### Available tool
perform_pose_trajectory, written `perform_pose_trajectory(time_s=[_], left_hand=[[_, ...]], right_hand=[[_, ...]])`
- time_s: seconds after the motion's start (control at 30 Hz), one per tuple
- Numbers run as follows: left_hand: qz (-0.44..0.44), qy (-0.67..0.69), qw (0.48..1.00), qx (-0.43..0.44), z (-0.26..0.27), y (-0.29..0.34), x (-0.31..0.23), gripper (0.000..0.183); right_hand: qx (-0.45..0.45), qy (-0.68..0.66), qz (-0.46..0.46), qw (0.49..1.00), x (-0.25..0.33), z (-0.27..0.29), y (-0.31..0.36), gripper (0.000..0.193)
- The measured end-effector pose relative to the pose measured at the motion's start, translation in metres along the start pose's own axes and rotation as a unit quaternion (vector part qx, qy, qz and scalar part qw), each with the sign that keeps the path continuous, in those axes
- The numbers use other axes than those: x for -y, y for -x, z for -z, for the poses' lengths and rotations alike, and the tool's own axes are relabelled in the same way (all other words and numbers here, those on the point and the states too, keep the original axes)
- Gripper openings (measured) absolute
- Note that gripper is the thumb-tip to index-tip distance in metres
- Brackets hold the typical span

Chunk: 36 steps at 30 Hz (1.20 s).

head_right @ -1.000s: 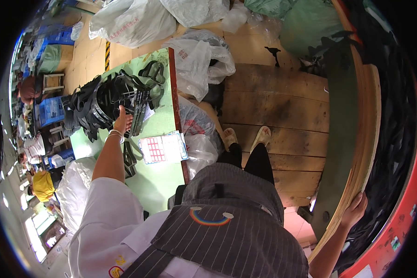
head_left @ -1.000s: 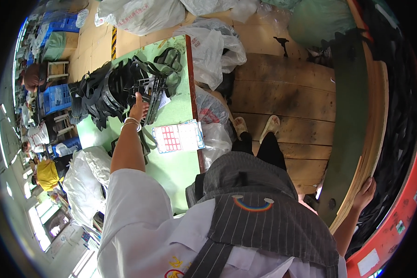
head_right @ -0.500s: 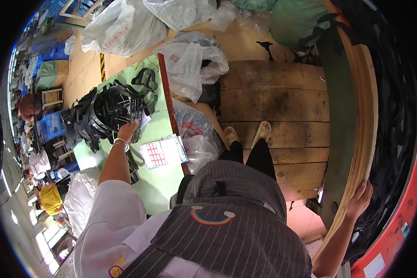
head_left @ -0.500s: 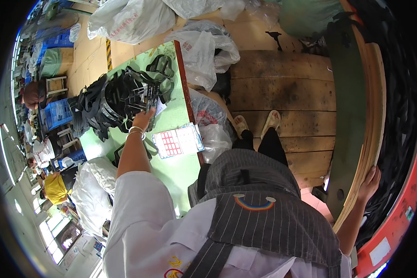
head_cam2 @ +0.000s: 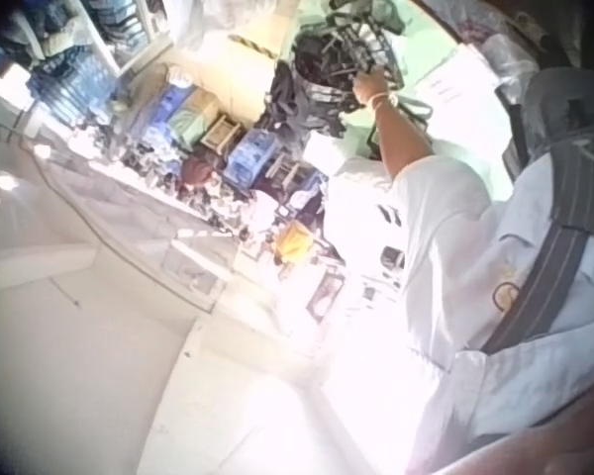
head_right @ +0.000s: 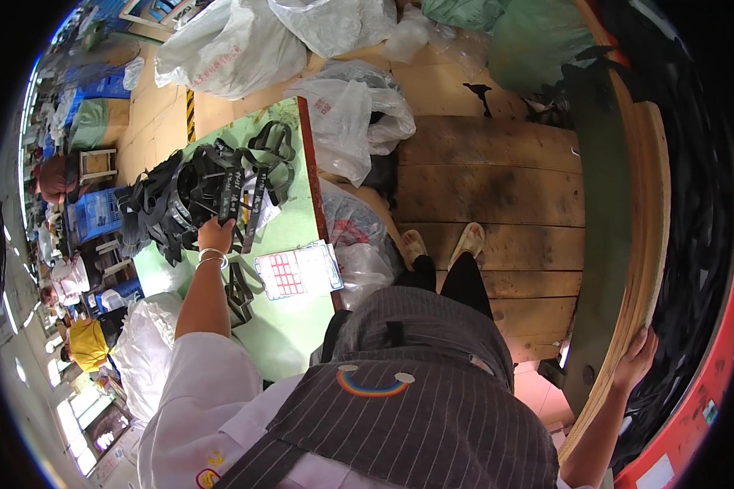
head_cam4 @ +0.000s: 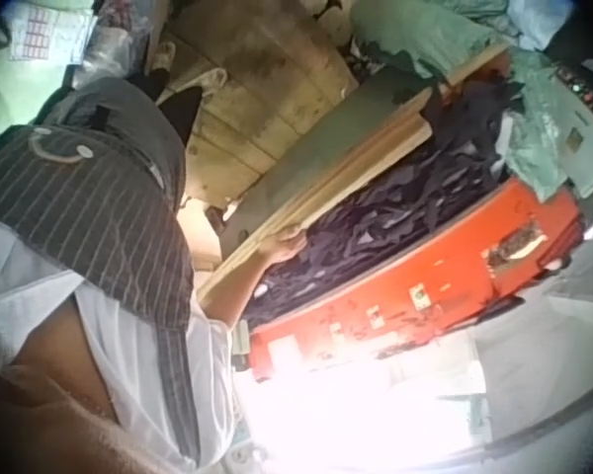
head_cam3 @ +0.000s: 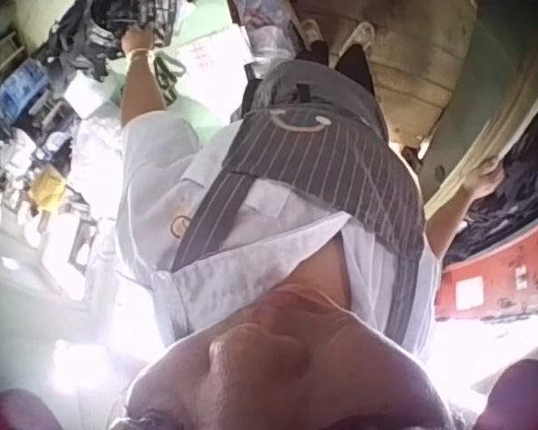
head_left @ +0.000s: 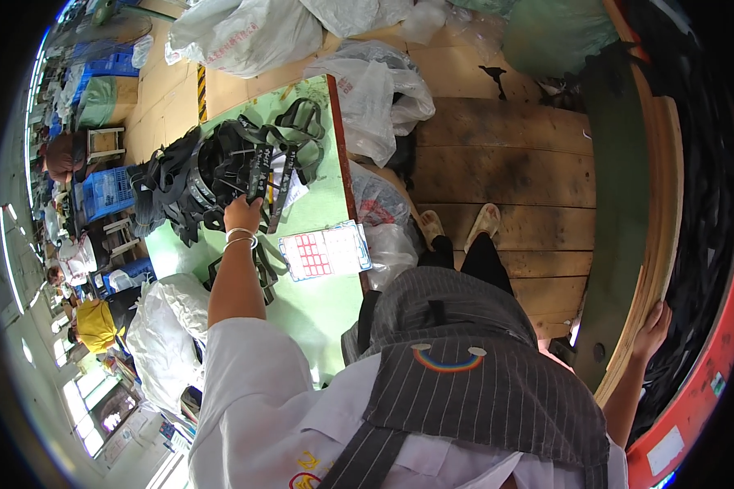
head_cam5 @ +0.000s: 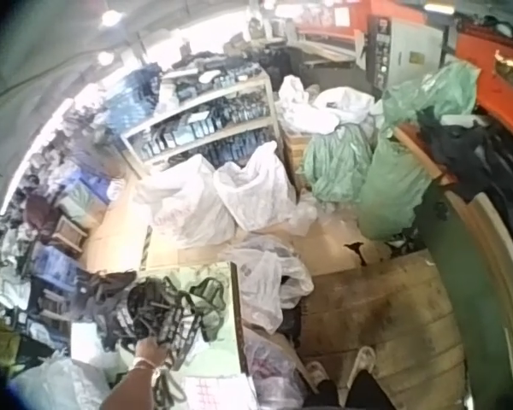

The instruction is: Using an industrial hydraulic press and a metal cutting die to stamp out shoe components from black synthetic material.

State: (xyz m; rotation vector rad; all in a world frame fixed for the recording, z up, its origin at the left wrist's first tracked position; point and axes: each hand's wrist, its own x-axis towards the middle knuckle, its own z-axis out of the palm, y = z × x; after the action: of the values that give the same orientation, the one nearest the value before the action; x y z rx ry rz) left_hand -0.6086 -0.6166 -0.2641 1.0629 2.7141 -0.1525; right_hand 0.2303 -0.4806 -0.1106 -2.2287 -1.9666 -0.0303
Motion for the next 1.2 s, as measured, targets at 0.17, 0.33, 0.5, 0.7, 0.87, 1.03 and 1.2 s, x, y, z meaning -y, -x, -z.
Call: perform_pose_trajectory(time_s=[0.17,0.33,0.5,0.7,0.87,1.03,1.2], left_hand=[[0.047,0.059,0.997,-0.029,0.037,0.011,0.009,0.036],[0.071,0.035,0.995,-0.063,0.054,0.03,0.046,0.035],[0.119,0.039,0.988,-0.085,0.042,0.051,0.078,0.038],[0.141,0.131,0.974,-0.119,0.048,0.11,0.064,0.038],[0.167,0.169,0.963,-0.124,0.061,0.201,0.044,0.039],[0.189,0.207,0.956,-0.085,0.014,0.315,0.021,0.039],[0.247,0.261,0.932,-0.038,0.003,0.402,-0.022,0.036]], right_hand=[[-0.001,0.009,0.008,1.0,-0.012,-0.001,0.001,0.047],[0.002,0.015,0.005,1.0,-0.019,0.001,0.001,0.048],[-0.116,0.108,0.164,0.974,0.004,0.0,-0.012,0.037],[0.105,-0.241,0.209,0.942,0.243,-0.085,-0.006,0.038],[0.266,-0.285,0.627,0.675,0.49,-0.136,0.014,0.04],[0.195,-0.234,0.78,0.547,0.621,-0.206,0.056,0.042],[0.083,-0.194,0.791,0.574,0.684,-0.276,0.102,0.019]])
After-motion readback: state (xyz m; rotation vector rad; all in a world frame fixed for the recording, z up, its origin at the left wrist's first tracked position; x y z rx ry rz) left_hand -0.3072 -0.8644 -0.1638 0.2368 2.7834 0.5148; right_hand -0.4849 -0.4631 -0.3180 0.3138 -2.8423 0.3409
